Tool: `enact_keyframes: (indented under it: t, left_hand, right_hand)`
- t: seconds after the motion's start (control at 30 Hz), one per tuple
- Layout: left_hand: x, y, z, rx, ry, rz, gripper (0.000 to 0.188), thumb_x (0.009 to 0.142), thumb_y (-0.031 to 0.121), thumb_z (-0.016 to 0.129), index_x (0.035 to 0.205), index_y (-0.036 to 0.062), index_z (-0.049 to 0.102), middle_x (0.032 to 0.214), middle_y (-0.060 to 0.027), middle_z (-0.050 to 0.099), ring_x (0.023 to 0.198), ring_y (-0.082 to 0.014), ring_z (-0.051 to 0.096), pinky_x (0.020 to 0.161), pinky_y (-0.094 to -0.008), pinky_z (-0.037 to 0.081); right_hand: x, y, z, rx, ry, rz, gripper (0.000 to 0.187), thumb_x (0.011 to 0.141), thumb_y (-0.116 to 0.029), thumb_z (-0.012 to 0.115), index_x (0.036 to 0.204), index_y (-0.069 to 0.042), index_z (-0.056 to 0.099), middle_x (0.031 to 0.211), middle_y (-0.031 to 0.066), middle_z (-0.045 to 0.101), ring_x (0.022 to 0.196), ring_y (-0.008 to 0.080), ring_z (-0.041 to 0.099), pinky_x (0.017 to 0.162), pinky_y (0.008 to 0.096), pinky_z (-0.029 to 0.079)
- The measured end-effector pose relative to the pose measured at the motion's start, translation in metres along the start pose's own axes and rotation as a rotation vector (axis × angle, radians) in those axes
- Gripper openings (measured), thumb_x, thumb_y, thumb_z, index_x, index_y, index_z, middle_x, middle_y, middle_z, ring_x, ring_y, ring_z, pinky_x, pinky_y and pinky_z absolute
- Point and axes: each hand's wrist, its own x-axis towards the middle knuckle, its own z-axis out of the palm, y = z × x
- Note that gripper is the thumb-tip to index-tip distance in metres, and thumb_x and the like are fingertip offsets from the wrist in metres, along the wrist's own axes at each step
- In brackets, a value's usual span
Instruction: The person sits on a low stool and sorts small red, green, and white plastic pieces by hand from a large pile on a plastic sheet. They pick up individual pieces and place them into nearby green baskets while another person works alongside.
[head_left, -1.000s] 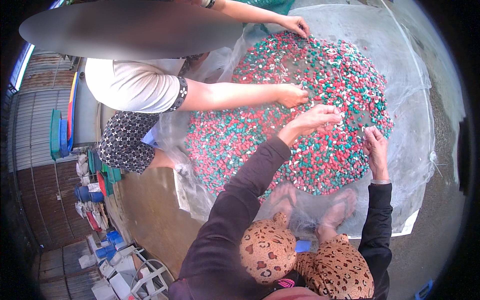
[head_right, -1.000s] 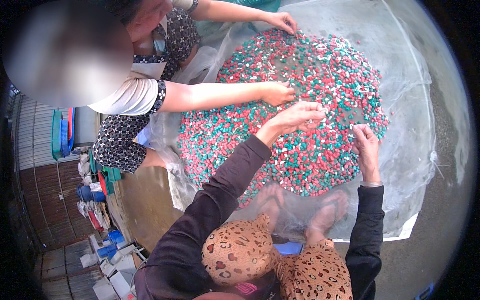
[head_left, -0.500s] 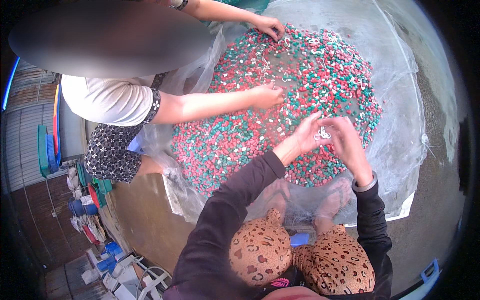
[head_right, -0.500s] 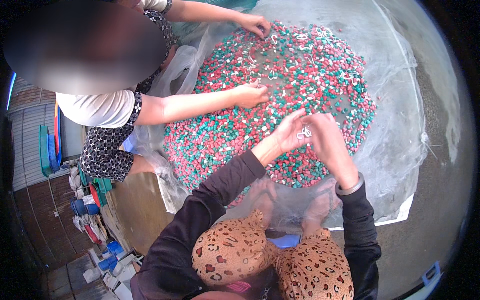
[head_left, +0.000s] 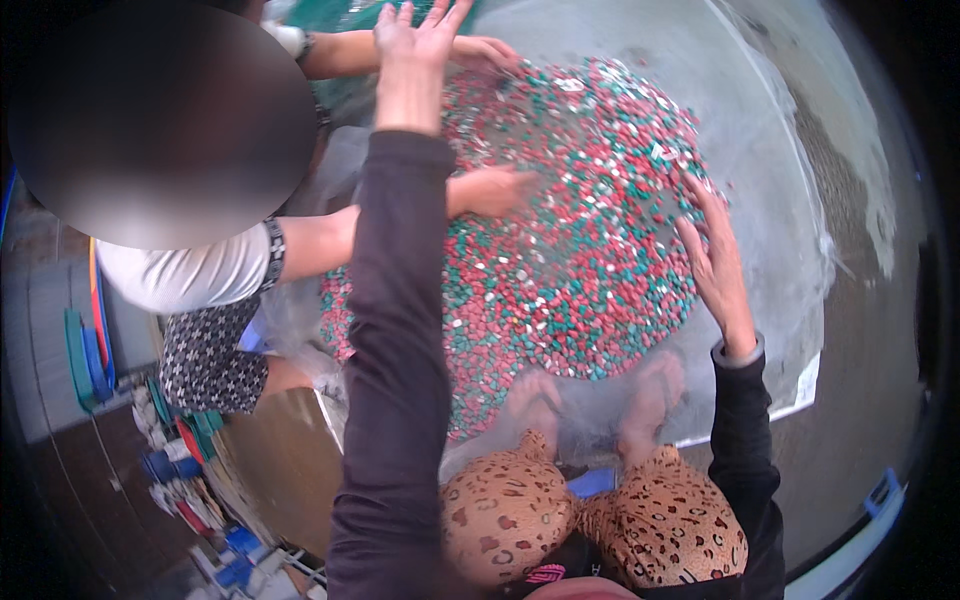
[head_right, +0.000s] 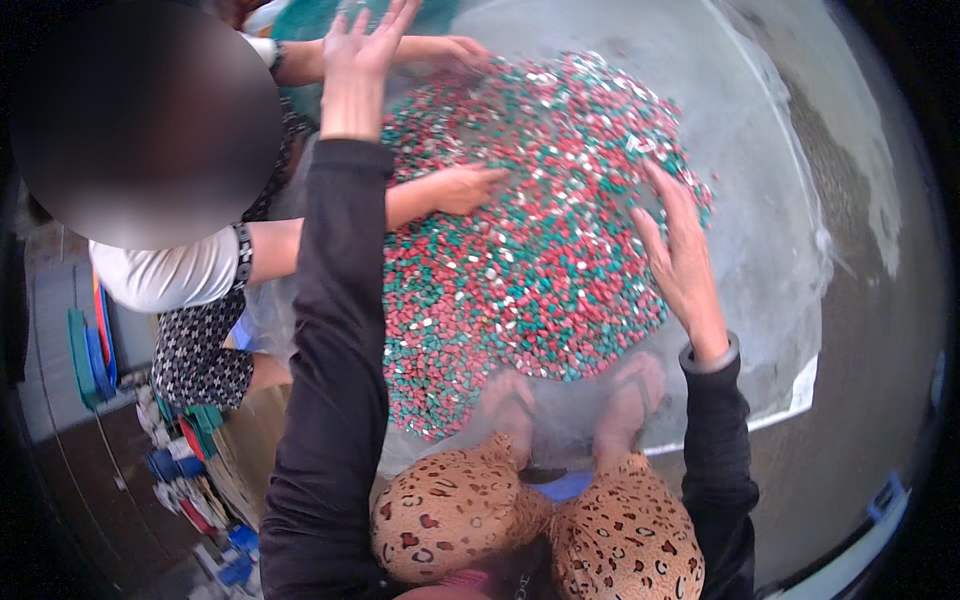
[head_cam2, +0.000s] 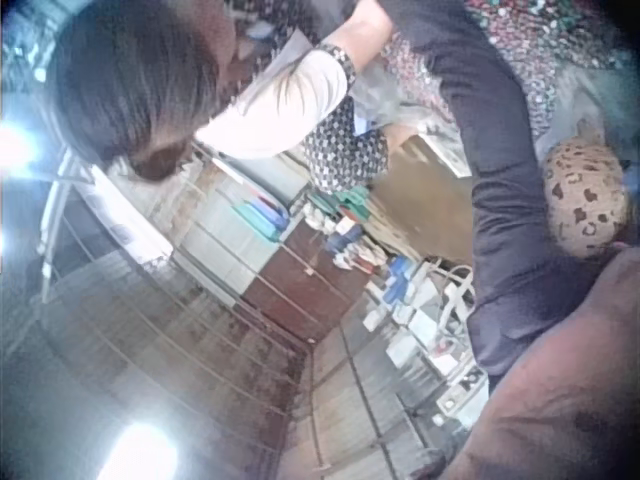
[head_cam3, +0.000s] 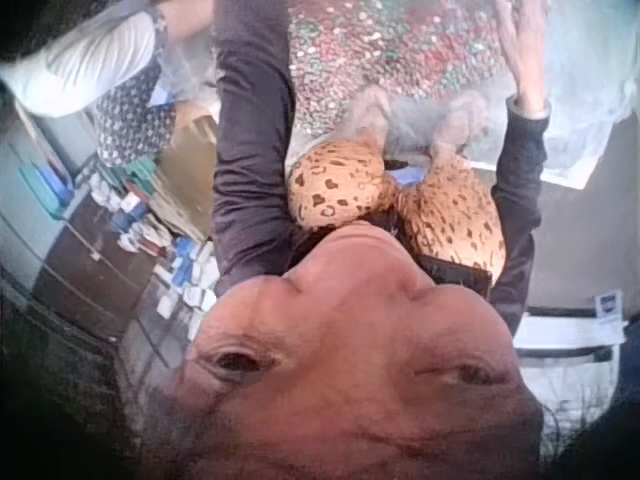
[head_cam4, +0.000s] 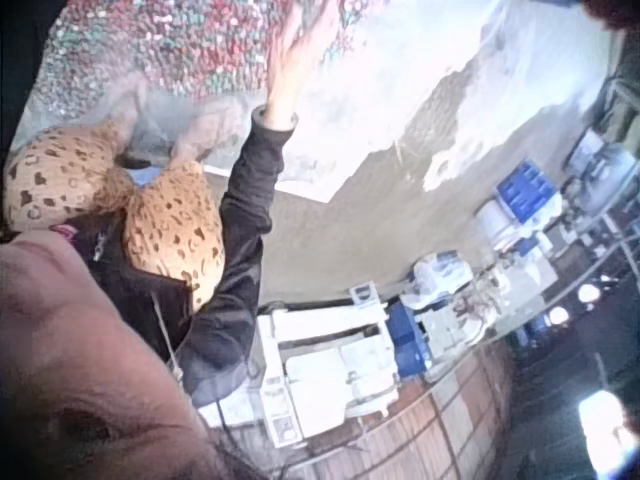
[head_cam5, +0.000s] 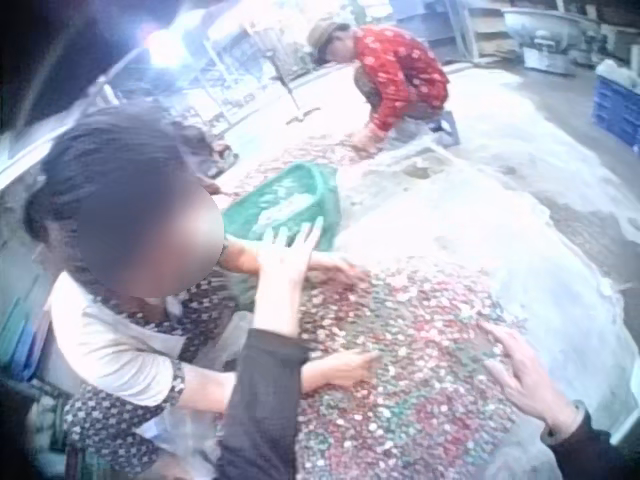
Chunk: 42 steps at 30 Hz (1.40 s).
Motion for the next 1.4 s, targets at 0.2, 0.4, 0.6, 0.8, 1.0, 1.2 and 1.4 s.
enact_keyframes:
  t: [0.2, 0.4, 0.6, 0.8, 1.0, 1.2, 1.4]
  left_hand:
    - [-0.068, -0.135, -0.01, 0.804, -0.035, -0.579, 0.04, 0.09, 0.025, 0.064, 0.121, 0.0018, 0.058, 0.109, -0.0067, 0.066, 0.102, -0.0177, 0.063, 0.091, -0.0357, 0.05]
    - [-0.052, -0.227, 0.005, 2.302, -0.418, -0.475, 0.116, 0.055, 0.029, 0.091, 0.147, 0.0409, 0.022, 0.158, -0.0168, 0.004, 0.139, -0.0554, -0.002, 0.105, -0.0729, 0.019]
    - [-0.036, -0.256, -0.019, 2.279, -0.307, -0.527, 0.122, 0.053, 0.023, 0.092, 0.148, 0.0422, 0.018, 0.158, -0.0099, 0.008, 0.141, -0.0501, 0.006, 0.105, -0.0712, 0.022]
    - [-0.106, -0.23, -0.046, 2.146, -0.664, -0.275, 0.077, 0.064, 0.013, 0.081, 0.133, 0.0236, 0.048, 0.141, -0.0049, 0.042, 0.124, -0.0363, 0.044, 0.1, -0.0504, 0.041]
    - [-0.194, -0.18, -0.043, 1.794, -0.748, -0.581, 0.037, 0.07, 0.003, 0.069, 0.106, 0.0116, 0.061, 0.098, -0.0093, 0.06, 0.096, -0.029, 0.06, 0.081, -0.0417, 0.049]
    - [-0.243, -0.113, -0.016, 1.623, -0.14, -0.583, 0.025, 0.084, 0.018, 0.066, 0.106, 0.0063, 0.063, 0.097, -0.0088, 0.064, 0.087, -0.017, 0.062, 0.076, -0.0321, 0.048]
    - [-0.25, -0.1, -0.016, 1.668, -0.116, -0.466, 0.032, 0.094, 0.031, 0.058, 0.107, 0.0013, 0.063, 0.083, -0.0046, 0.058, 0.074, -0.0122, 0.053, 0.065, -0.0295, 0.043]
  right_hand:
    - [0.002, 0.063, -0.022, 0.001, 0.008, 0.265, 0.067, 0.084, -0.017, 0.068, 0.143, -0.009, 0.038, 0.127, 0.0196, 0.053, 0.115, 0.0324, 0.054, 0.099, 0.0402, 0.043]
    - [0.077, 0.125, 0.005, -0.57, -0.126, 0.263, 0.097, 0.071, -0.019, 0.077, 0.15, -0.014, 0.021, 0.141, 0.0257, 0.036, 0.126, 0.0484, 0.039, 0.101, 0.0524, 0.039]
    - [0.101, 0.149, 0.069, -0.78, -0.287, 0.218, 0.09, 0.075, -0.01, 0.07, 0.15, -0.018, 0.021, 0.149, 0.0169, 0.029, 0.12, 0.0529, 0.041, 0.088, 0.0621, 0.045]
    - [0.014, 0.124, 0.093, -0.613, -0.295, -0.278, 0.07, 0.075, 0.003, 0.059, 0.141, -0.002, 0.034, 0.131, 0.0177, 0.044, 0.112, 0.0434, 0.047, 0.094, 0.0494, 0.045]
    - [-0.055, 0.078, 0.077, 0.041, -0.183, 0.056, 0.026, 0.081, 0.003, 0.057, 0.102, -0.005, 0.068, 0.096, 0.0119, 0.062, 0.088, 0.0254, 0.064, 0.072, 0.0349, 0.053]
    - [-0.062, 0.044, 0.046, 0.627, -0.29, 0.507, 0.021, 0.097, -0.009, 0.05, 0.112, -0.004, 0.064, 0.114, 0.0058, 0.062, 0.093, 0.0122, 0.064, 0.067, 0.0249, 0.056]
    - [-0.047, -0.001, 0.037, 0.728, -0.528, 0.441, 0.055, 0.094, -0.014, 0.059, 0.145, -0.011, 0.038, 0.135, 0.0104, 0.054, 0.111, 0.0172, 0.059, 0.088, 0.0321, 0.054]
